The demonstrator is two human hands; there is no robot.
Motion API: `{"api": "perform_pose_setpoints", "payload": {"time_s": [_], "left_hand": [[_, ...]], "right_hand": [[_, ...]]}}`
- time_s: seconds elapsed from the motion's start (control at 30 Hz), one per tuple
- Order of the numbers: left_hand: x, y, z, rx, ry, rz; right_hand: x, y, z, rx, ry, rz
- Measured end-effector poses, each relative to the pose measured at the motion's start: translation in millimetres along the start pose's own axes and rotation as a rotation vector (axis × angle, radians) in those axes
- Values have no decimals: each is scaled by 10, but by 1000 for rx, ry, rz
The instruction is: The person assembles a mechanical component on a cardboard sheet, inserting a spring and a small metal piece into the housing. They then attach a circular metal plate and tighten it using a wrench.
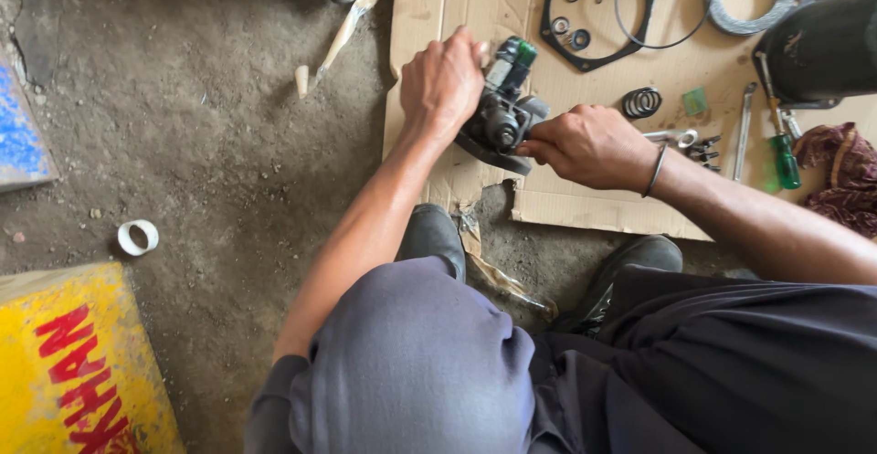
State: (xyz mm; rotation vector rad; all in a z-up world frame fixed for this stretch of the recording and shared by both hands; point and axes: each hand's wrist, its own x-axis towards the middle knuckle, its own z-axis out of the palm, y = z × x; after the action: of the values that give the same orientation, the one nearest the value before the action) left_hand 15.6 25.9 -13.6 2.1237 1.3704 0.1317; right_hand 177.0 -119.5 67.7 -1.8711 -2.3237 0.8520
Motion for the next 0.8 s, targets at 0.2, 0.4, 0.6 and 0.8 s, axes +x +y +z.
{"api": "perform_pose_setpoints", "payload": {"time_s": [0.2, 0.4, 0.6, 0.8], "left_hand": [[5, -94, 92, 97, 218, 136], [-3, -84, 87, 76, 158, 98], [-21, -41, 72, 22, 33, 112], [-81, -21, 24, 103, 155, 254]], "right_hand": [[107, 26, 3, 89, -107, 99], [-1, -69, 147, 326, -84, 231], [-9, 36, 234, 526, -258, 294], [-17, 97, 457, 1102, -461, 553]]}}
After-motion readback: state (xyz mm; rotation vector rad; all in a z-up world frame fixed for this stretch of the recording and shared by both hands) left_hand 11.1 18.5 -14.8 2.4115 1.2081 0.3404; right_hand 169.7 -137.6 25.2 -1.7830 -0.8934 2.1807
